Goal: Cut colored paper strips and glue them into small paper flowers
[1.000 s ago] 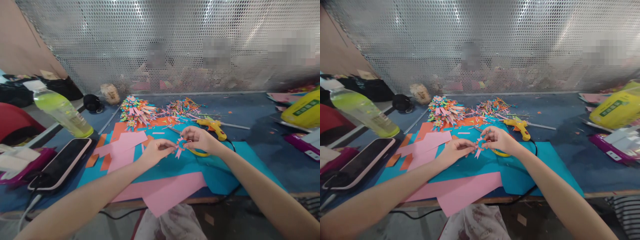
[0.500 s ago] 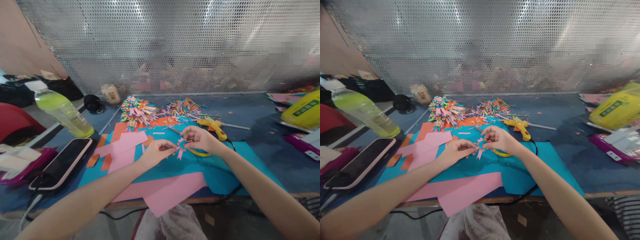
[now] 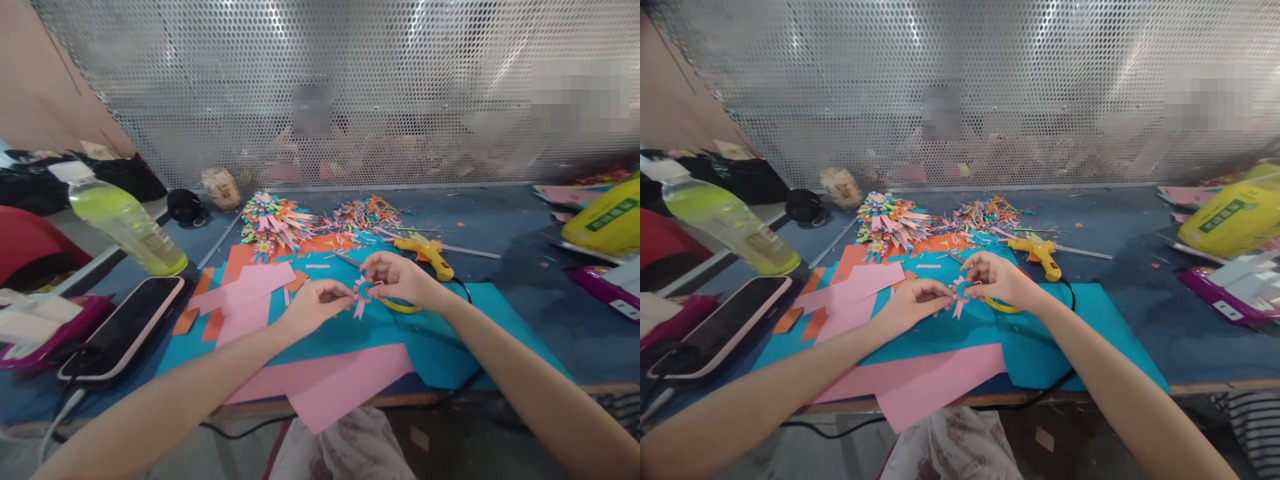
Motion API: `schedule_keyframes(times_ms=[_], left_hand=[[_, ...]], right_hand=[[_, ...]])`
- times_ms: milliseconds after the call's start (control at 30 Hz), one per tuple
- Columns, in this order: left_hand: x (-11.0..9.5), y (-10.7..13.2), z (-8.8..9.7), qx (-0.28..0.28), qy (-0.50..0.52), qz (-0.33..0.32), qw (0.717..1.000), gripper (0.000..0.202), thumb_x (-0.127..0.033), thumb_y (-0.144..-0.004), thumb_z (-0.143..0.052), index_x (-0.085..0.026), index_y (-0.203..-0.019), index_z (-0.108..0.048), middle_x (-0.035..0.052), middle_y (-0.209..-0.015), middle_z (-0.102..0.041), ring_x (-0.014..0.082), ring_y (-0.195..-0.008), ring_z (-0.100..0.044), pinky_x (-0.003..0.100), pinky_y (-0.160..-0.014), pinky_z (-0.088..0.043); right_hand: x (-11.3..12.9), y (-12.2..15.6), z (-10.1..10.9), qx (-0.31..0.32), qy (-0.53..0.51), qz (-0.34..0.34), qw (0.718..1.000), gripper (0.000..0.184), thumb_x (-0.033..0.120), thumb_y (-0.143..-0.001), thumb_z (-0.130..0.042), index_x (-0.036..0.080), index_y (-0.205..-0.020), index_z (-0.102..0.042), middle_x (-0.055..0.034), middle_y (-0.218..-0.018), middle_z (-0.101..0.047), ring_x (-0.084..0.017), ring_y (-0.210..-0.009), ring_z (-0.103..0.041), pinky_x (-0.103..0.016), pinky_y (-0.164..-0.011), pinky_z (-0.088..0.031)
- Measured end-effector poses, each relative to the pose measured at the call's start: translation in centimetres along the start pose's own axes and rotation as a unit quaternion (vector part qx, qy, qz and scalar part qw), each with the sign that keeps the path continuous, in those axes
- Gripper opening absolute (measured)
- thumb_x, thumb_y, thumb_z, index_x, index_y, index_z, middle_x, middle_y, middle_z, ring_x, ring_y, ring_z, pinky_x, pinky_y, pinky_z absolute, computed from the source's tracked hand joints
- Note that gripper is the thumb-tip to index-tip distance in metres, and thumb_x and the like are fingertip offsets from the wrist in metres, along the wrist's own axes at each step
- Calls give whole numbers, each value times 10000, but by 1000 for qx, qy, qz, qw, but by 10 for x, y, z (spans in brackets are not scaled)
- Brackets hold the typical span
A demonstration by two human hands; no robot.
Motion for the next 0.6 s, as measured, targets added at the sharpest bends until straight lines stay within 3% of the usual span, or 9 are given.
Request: schedule_keyframes(times_ms=[600], left_hand=[[2,-1,0,-5,-7,-1,1000,251,-364,-699,-614,-141,-809,-650,37,-729,-644,110,-579,-546,218,-536,-440]], right_hand=[[5,1,-3,13,-21,5,1000,376,216,-656,-703,184,-935,-454,12,-778,-540,-78,-604,-569,-195,-497,-468]])
Point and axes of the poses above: each hand's wrist, its own y-axis away from the middle knuckle, its own z-axis out of the back of the hand, x = y × z, the point moved 3 cm from there along -y, towards the middle knuckle
